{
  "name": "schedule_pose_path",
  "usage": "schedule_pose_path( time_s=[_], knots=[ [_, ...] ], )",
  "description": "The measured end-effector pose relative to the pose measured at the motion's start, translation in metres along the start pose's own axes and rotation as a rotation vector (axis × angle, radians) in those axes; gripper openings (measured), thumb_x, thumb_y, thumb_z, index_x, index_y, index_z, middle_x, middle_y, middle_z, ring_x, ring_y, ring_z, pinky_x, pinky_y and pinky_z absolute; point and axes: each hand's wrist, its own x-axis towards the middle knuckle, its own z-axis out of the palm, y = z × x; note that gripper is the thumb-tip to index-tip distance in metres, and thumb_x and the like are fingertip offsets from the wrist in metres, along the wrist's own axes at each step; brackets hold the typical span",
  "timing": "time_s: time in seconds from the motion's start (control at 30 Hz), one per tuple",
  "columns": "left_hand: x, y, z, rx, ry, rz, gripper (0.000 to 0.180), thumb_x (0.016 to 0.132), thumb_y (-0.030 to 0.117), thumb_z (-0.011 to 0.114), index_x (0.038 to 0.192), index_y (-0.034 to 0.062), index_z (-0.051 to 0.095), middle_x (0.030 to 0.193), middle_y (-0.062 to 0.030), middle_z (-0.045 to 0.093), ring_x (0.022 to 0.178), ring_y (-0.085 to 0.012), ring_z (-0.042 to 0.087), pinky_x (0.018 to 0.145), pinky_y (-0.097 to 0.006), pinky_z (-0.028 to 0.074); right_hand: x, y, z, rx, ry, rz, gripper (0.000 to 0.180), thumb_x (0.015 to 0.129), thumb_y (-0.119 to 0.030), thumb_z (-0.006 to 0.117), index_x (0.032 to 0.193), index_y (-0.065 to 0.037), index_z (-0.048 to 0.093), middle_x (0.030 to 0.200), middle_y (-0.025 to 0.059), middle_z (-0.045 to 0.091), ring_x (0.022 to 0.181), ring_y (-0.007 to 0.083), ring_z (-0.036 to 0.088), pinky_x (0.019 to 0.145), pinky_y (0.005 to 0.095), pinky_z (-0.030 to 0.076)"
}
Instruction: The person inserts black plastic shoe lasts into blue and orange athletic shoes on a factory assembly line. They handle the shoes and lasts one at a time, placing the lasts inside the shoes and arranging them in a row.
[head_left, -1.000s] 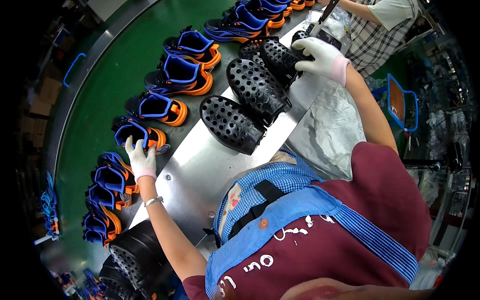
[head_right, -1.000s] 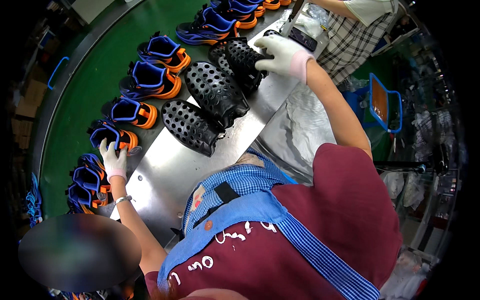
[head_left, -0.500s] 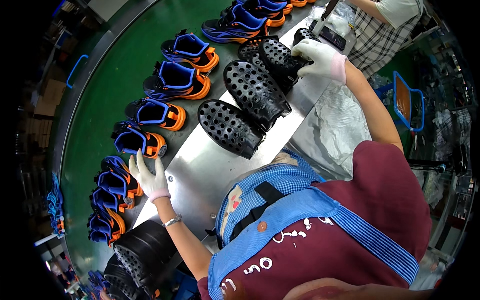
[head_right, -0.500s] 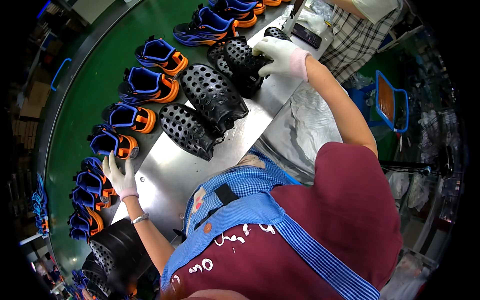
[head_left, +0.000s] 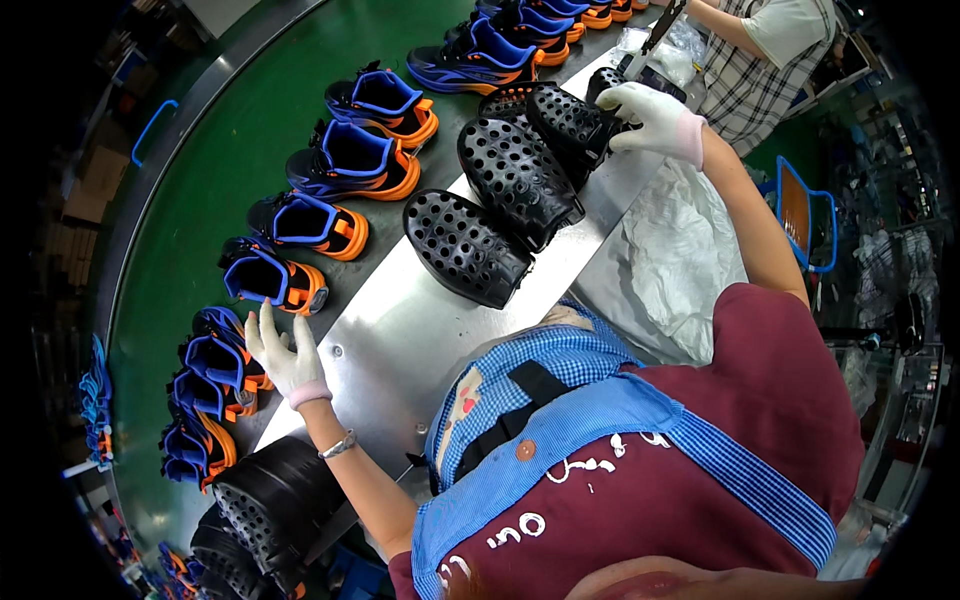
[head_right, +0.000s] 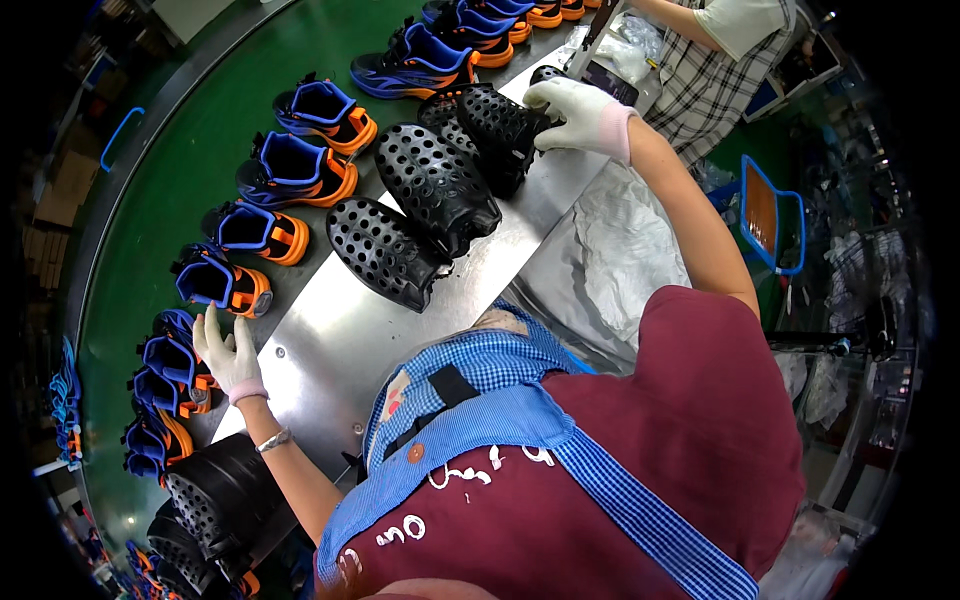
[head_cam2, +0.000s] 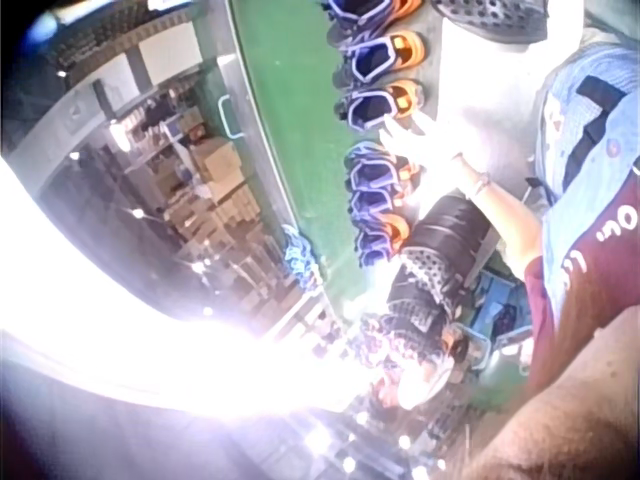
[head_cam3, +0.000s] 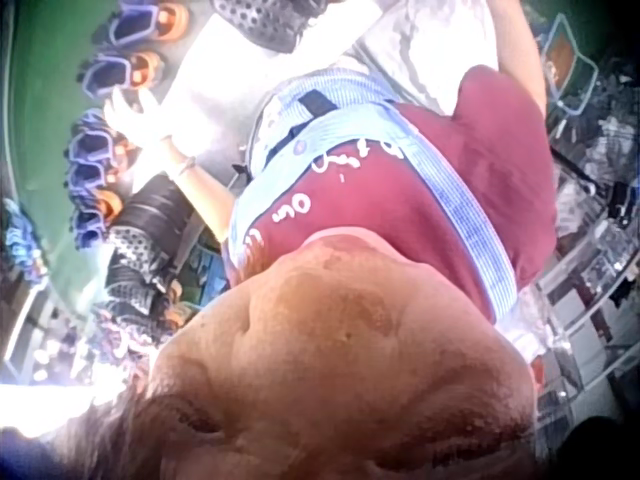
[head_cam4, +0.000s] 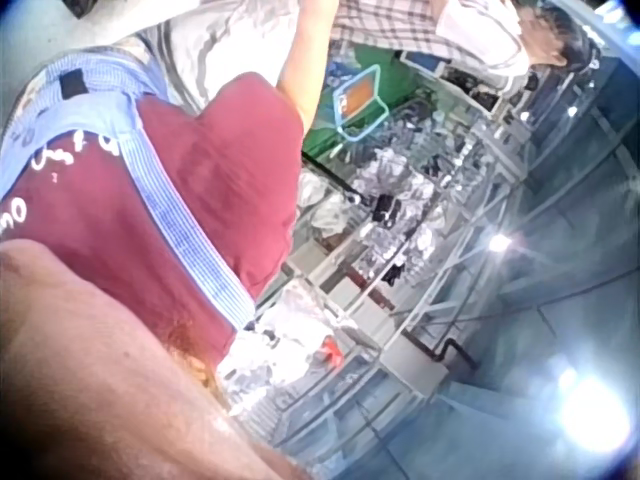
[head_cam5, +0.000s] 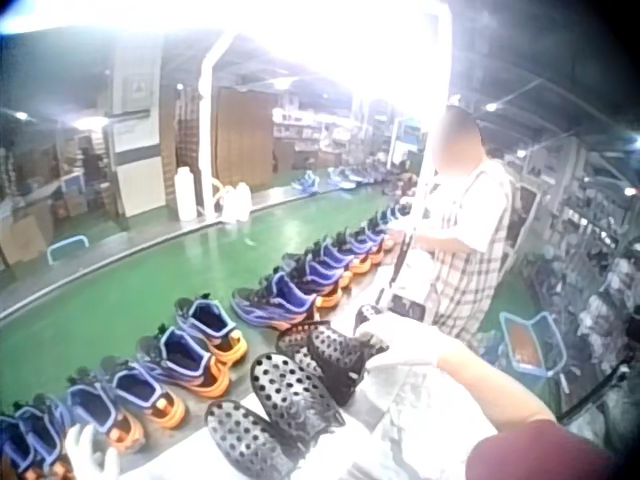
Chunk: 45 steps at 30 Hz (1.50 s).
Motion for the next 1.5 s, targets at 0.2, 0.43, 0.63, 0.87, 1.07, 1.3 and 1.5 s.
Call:
schedule_pose_path(
  time_s=[0.2,0.43,0.63,0.87,1.07,1.3,1.5],
  knots=[
    [-0.008,-0.004,0.003,0.021,-0.033,0.006,0.043,0.088,0.017,0.065,0.13,0.0103,0.058,0.144,-0.0192,0.037,0.123,-0.0308,0.049,0.093,-0.037,0.051,0.009,0.017,0.004,-0.081,-0.057,-0.106,0.041,0.074,-0.012,0.074,0.111,-0.004,0.059,0.097,0.0095,0.06,0.089,0.0234,0.063,0.082,0.032,0.053],
    [-0.006,-0.009,0.006,-0.018,-0.051,-0.034,0.04,0.09,0.016,0.063,0.128,0.0061,0.059,0.142,-0.0208,0.037,0.118,-0.0285,0.054,0.088,-0.033,0.054,0.027,0.04,0.001,0.265,-0.031,0.041,0.031,0.084,-0.024,0.07,0.104,-0.001,0.064,0.095,0.0097,0.07,0.087,0.016,0.066,0.082,0.0288,0.052],
    [-0.004,0.006,0.007,-0.003,-0.043,-0.056,0.039,0.09,0.015,0.063,0.128,0.006,0.059,0.142,-0.02,0.037,0.117,-0.0282,0.054,0.088,-0.033,0.054,0.115,0.066,0.027,-0.006,-0.042,0.151,0.045,0.082,-0.037,0.065,0.11,-0.002,0.066,0.096,0.0137,0.071,0.087,0.0221,0.068,0.08,0.0305,0.052],
    [-0.009,0.003,-0.006,0.081,-0.019,-0.083,0.038,0.091,0.015,0.063,0.127,0.0054,0.059,0.139,-0.0185,0.039,0.11,-0.0243,0.055,0.086,-0.033,0.054,0.174,0.091,0.075,-0.474,-0.319,0.07,0.029,0.087,-0.019,0.056,0.112,-0.01,0.068,0.107,0.0141,0.069,0.098,0.0339,0.065,0.086,0.0412,0.052],
    [-0.005,0.004,-0.007,0.097,0.028,-0.071,0.036,0.091,0.012,0.062,0.127,0.0057,0.06,0.14,-0.0176,0.04,0.119,-0.026,0.052,0.091,-0.034,0.052,0.159,0.078,0.052,-0.557,0.238,-0.297,0.012,0.089,-0.018,0.054,0.092,-0.009,0.062,0.09,0.011,0.064,0.092,0.0302,0.065,0.077,0.0388,0.054],
    [0.01,0.038,-0.013,-0.126,0.161,0.1,0.035,0.095,0.012,0.058,0.129,0.0013,0.057,0.127,-0.0145,0.052,0.109,-0.0205,0.058,0.095,-0.032,0.047,0.143,-0.009,-0.008,0.36,0.305,-0.058,0.022,0.091,-0.02,0.056,0.104,-0.006,0.067,0.095,0.0113,0.068,0.085,0.0228,0.068,0.073,0.0322,0.056],
    [0.029,0.117,-0.021,-1.329,-0.421,0.005,0.067,0.092,0.019,0.062,0.148,-0.0008,0.03,0.15,-0.0188,0.034,0.133,-0.0325,0.044,0.104,-0.038,0.042,0.093,-0.179,0.013,1.157,-0.647,-0.083,0.009,0.082,-0.008,0.064,0.081,0.0,0.066,0.065,0.0028,0.059,0.055,0.0087,0.056,0.05,0.0226,0.045]
  ],
)
